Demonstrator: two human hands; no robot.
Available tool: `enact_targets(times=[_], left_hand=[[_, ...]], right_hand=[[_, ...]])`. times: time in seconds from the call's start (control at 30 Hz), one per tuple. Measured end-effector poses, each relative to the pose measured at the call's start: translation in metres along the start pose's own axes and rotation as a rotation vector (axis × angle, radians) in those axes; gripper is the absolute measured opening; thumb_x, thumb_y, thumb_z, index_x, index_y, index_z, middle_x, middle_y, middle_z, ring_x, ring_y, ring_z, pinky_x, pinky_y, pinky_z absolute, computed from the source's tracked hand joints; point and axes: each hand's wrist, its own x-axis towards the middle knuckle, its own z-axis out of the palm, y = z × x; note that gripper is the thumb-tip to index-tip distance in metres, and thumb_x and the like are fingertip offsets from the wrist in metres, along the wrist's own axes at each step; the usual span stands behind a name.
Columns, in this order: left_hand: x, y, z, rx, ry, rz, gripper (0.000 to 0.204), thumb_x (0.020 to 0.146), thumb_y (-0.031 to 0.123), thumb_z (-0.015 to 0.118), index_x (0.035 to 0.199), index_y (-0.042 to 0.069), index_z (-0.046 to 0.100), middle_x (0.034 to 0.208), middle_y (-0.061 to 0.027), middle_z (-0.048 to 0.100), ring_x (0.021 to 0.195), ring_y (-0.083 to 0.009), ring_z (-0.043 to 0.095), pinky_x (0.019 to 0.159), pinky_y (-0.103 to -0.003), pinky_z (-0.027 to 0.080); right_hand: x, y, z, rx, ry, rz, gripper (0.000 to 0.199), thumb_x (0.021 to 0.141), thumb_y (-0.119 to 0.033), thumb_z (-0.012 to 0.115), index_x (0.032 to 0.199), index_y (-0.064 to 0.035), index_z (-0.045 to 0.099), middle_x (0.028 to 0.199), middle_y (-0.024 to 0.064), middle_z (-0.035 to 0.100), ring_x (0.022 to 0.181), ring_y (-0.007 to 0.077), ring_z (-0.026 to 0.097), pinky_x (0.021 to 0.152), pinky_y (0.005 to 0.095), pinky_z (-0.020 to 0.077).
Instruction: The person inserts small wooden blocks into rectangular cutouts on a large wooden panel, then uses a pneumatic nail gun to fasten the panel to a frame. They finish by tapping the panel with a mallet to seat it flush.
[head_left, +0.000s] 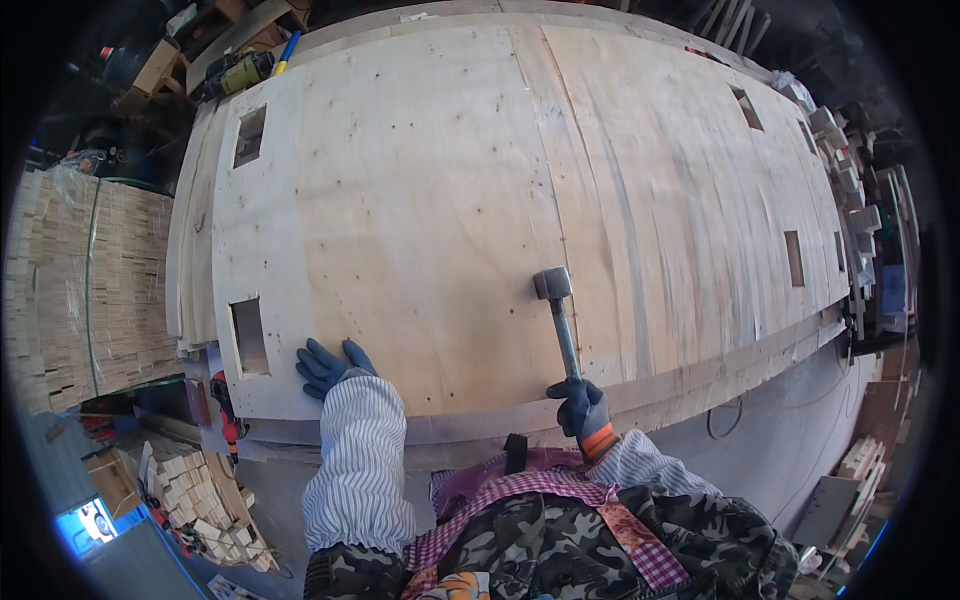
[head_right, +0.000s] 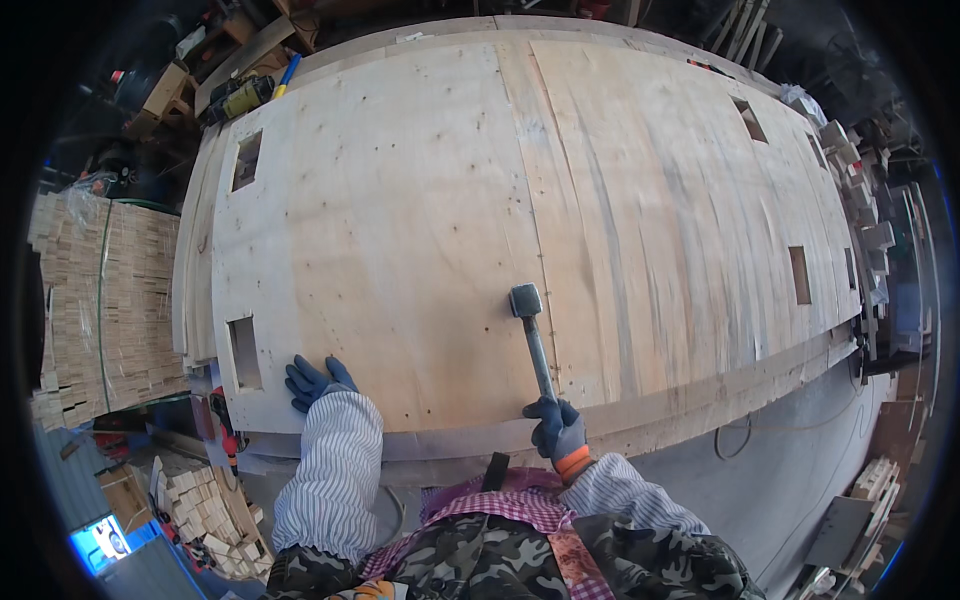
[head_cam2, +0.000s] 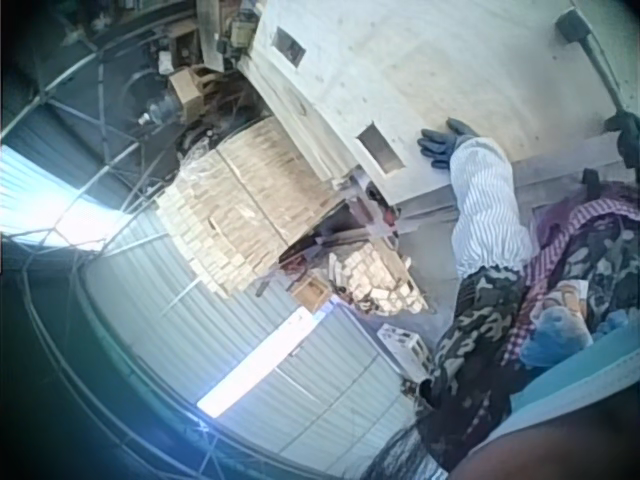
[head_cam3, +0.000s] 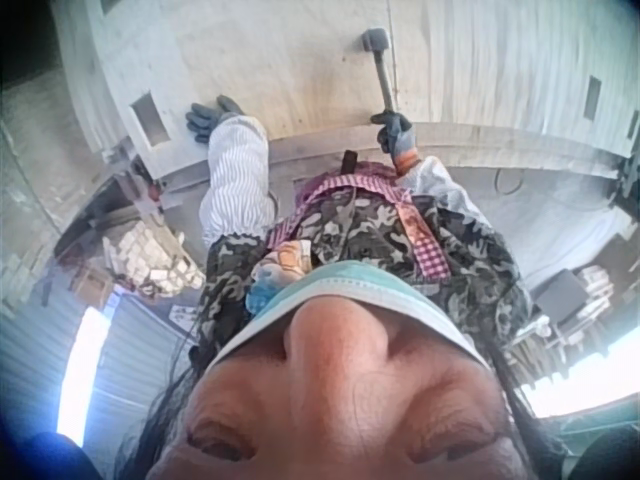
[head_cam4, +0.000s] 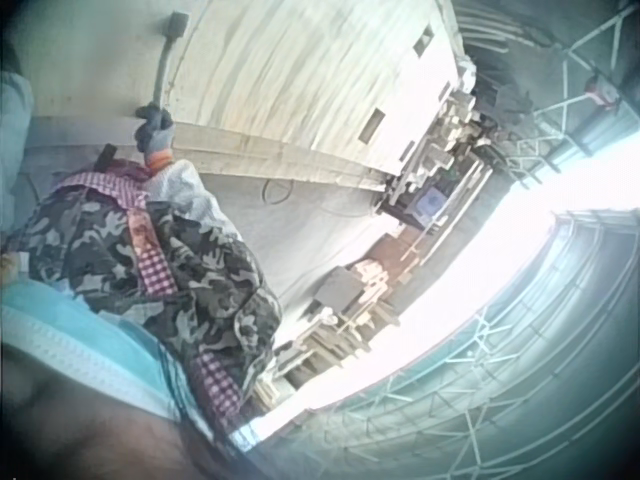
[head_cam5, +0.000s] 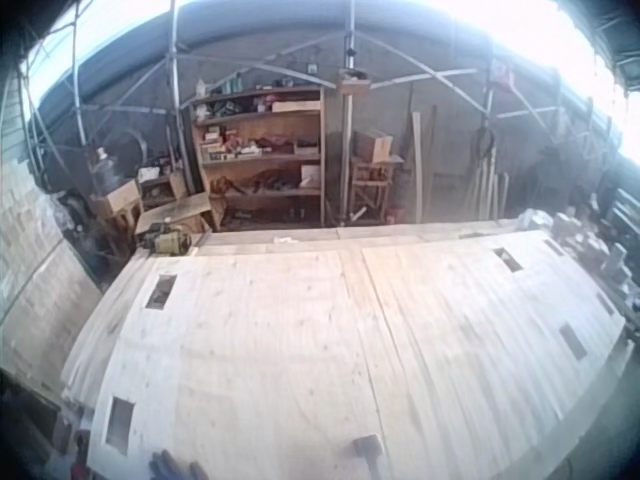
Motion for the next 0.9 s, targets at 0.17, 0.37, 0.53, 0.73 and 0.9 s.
enact_targets(times=[0.17,0.37,0.53,0.73,0.9], left_hand=[[0.003,0.004,-0.012,0.029,-0.120,-0.049,0.066,0.089,0.044,0.046,0.142,0.011,0.024,0.147,-0.0143,0.023,0.135,-0.0309,0.021,0.108,-0.051,0.019],[0.007,0.008,-0.022,0.035,-0.200,-0.068,0.067,0.089,0.044,0.044,0.143,0.010,0.022,0.148,-0.0127,0.019,0.136,-0.0296,0.020,0.109,-0.050,0.018],[0.004,0.007,-0.023,0.033,-0.129,-0.032,0.067,0.089,0.043,0.045,0.142,0.009,0.022,0.148,-0.0136,0.019,0.135,-0.0304,0.022,0.108,-0.051,0.021],[0.006,0.008,-0.029,0.013,-0.144,-0.035,0.068,0.089,0.043,0.045,0.142,0.009,0.022,0.145,-0.0153,0.023,0.135,-0.0317,0.022,0.109,-0.051,0.020],[0.010,0.006,-0.039,-0.054,-0.272,-0.079,0.068,0.088,0.044,0.044,0.142,0.009,0.022,0.149,-0.0149,0.016,0.138,-0.0311,0.012,0.111,-0.050,0.012]], right_hand=[[0.032,-0.079,-0.013,-0.021,0.124,-0.282,0.032,0.090,-0.033,0.053,0.088,-0.0023,0.060,0.063,0.0050,0.059,0.039,0.0096,0.046,0.034,0.0246,0.0311],[0.067,-0.261,0.009,-0.048,-0.020,-0.882,0.053,0.093,-0.048,0.041,0.086,-0.0021,0.065,0.045,0.0020,0.043,0.035,0.0091,0.037,0.033,0.0242,0.0277],[0.155,-0.350,0.053,0.089,0.011,-0.798,0.058,0.089,-0.054,0.044,0.077,-0.0001,0.063,0.047,0.0060,0.046,0.034,0.0141,0.038,0.035,0.0276,0.0306],[0.263,-0.301,0.051,-0.167,0.246,-0.102,0.083,0.072,-0.081,0.039,0.071,-0.0025,0.065,0.049,0.0074,0.050,0.034,0.0219,0.036,0.037,0.0371,0.0340],[0.241,-0.254,0.002,-0.238,0.163,-0.078,0.073,0.076,-0.075,0.043,0.068,-0.0043,0.060,0.044,0.0013,0.040,0.032,0.0167,0.031,0.034,0.0316,0.0235]])
